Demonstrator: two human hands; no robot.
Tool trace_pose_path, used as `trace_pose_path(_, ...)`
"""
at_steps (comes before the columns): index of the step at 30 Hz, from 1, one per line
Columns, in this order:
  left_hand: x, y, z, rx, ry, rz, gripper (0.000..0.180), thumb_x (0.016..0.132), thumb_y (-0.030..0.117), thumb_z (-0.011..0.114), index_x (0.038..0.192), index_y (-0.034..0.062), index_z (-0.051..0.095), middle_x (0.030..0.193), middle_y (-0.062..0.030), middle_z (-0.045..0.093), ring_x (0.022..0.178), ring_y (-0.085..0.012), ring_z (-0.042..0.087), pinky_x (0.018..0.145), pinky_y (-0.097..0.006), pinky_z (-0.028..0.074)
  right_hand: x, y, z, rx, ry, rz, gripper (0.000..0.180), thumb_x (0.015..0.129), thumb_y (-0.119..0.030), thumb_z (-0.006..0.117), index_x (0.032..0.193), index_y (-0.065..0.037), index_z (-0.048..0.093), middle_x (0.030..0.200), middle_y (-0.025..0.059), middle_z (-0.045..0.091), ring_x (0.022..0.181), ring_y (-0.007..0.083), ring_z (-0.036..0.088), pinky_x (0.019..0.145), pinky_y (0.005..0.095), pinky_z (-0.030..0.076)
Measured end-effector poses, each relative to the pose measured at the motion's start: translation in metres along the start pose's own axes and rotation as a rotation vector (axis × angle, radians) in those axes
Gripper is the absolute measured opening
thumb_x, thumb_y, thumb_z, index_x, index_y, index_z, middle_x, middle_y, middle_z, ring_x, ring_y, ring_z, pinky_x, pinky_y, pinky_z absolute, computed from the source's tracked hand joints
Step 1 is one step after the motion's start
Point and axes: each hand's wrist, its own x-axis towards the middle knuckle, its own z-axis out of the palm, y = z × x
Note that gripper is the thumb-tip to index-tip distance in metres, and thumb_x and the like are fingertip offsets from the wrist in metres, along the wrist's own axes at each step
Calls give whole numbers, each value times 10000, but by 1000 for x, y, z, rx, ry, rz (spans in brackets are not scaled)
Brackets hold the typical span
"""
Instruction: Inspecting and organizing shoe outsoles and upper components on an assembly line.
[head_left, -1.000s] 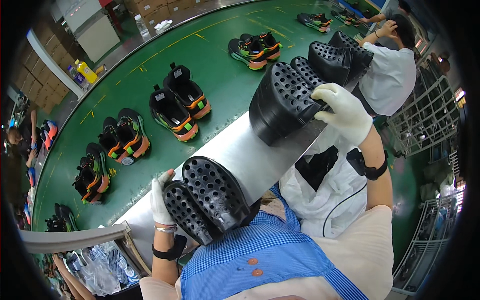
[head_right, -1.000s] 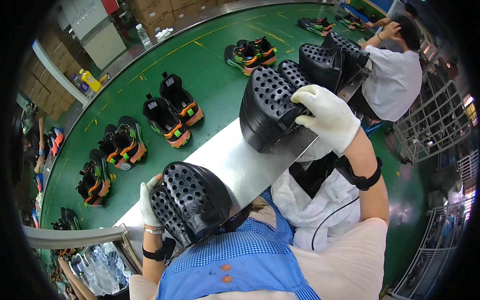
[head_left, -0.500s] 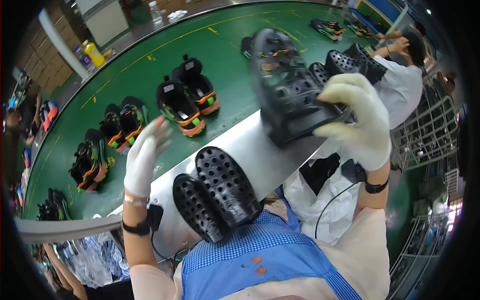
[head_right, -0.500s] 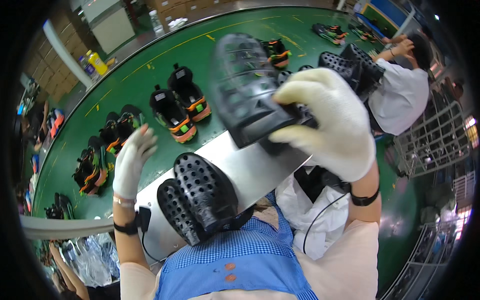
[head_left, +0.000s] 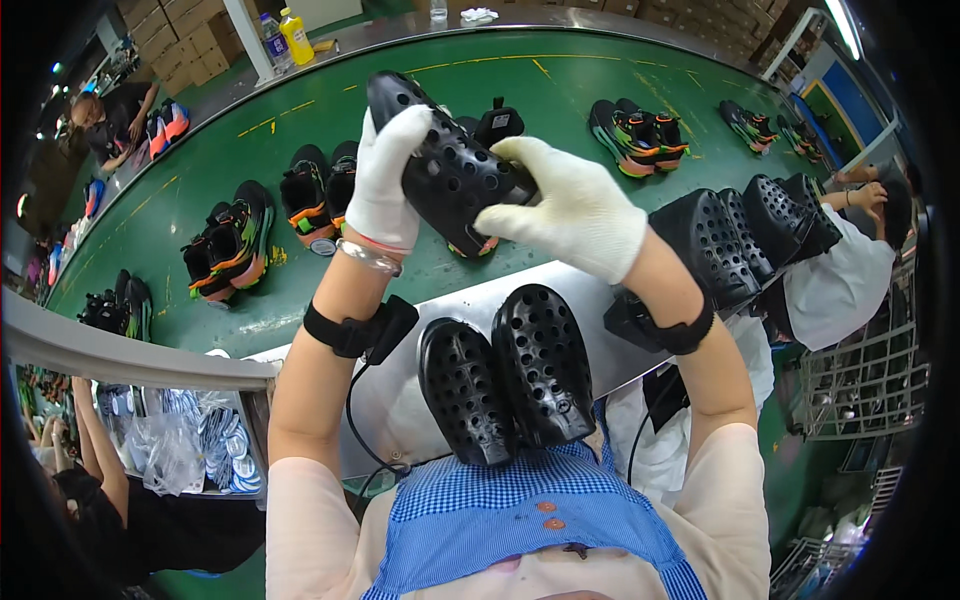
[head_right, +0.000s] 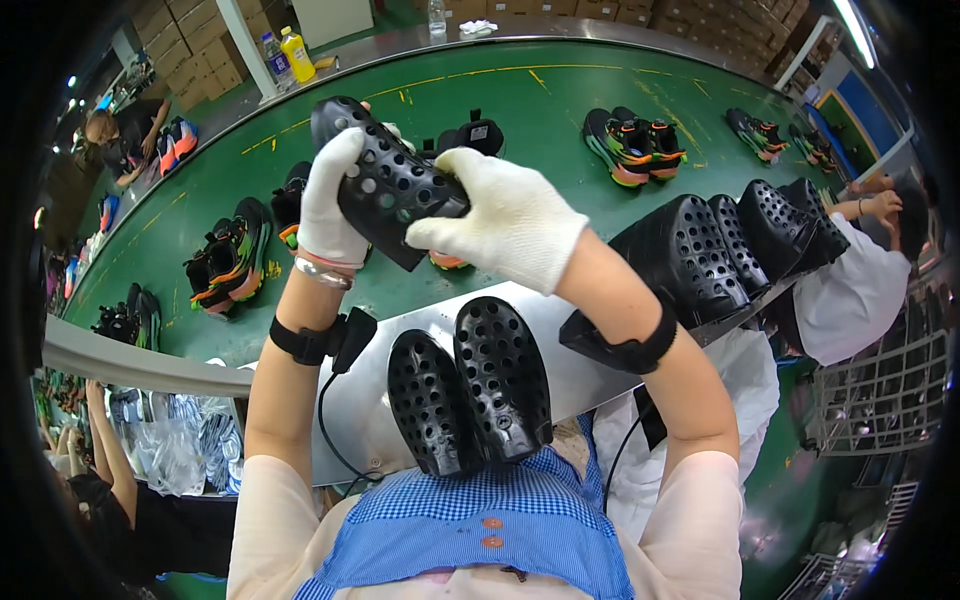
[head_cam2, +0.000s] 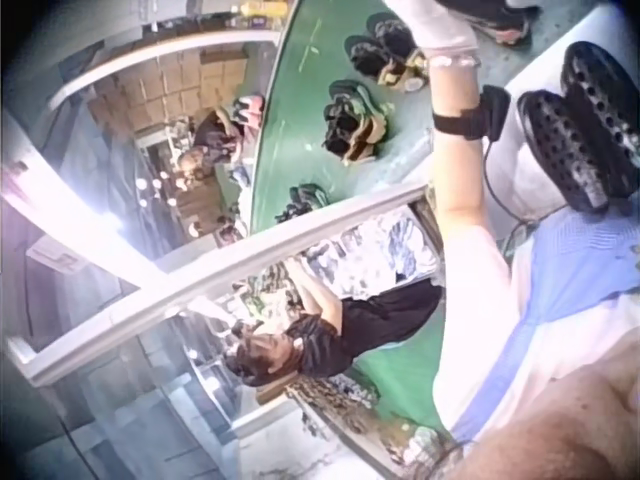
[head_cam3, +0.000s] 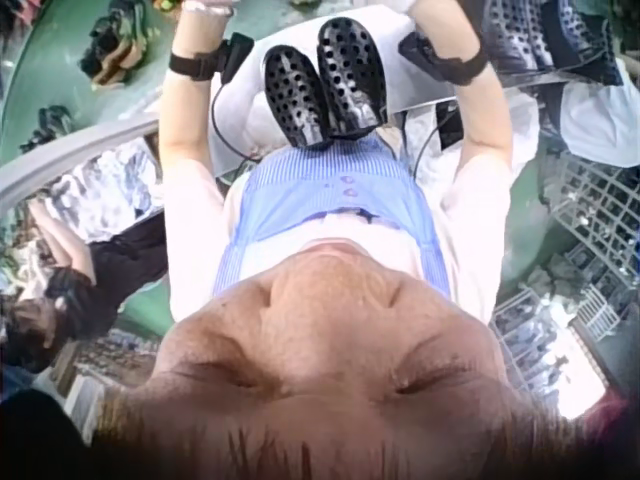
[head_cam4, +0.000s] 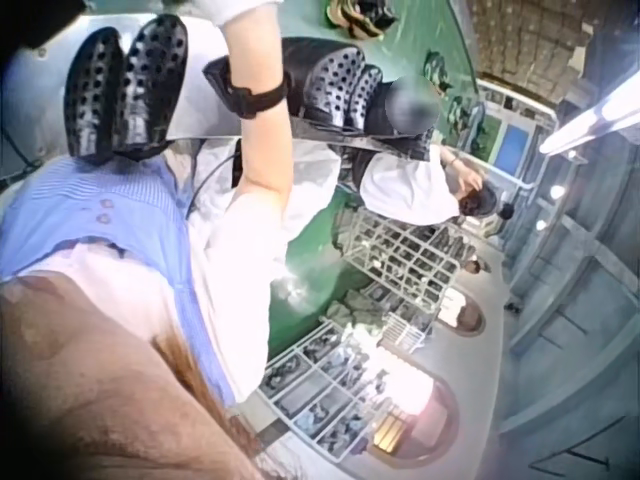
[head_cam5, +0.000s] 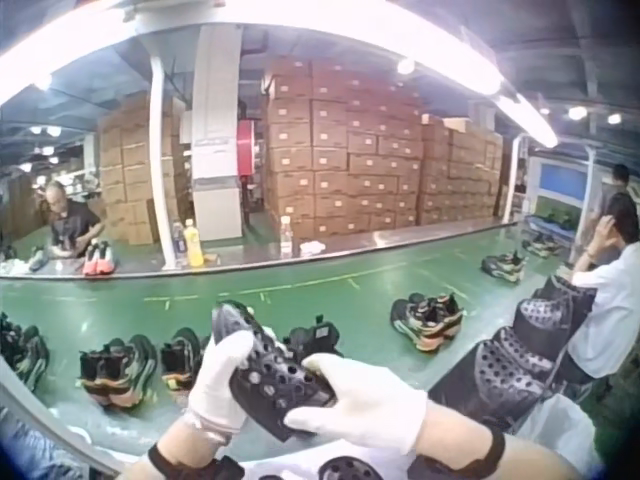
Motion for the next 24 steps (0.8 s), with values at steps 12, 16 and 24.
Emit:
trace_pose_path(12,10,-30,-22,40,307,61,267,958,307,689,1082,73,657,952,0,666,817,-101,642,728,-272,530,28,-3,25,-188,36,-41,389,820,-357,683,941,10,644,797,227,693,779,406,702,748,452,574)
trace_pose_path(16,-8,-47,-51,553,132,-237,418,943,402,654,1113,20,671,945,-76,700,888,-208,693,818,-315,556,37,12,-6,-411,-220,70,378,837,-354,659,899,18,664,839,240,702,819,405,705,783,446,567)
trace_pose_path(24,-35,-109,-69,1570,-296,110,350,891,316,694,1113,49,651,1082,-169,663,1020,-362,648,887,-435,541,75,49,7,-454,-481,127,492,789,-426,660,871,57,706,753,232,688,738,312,717,729,369,565)
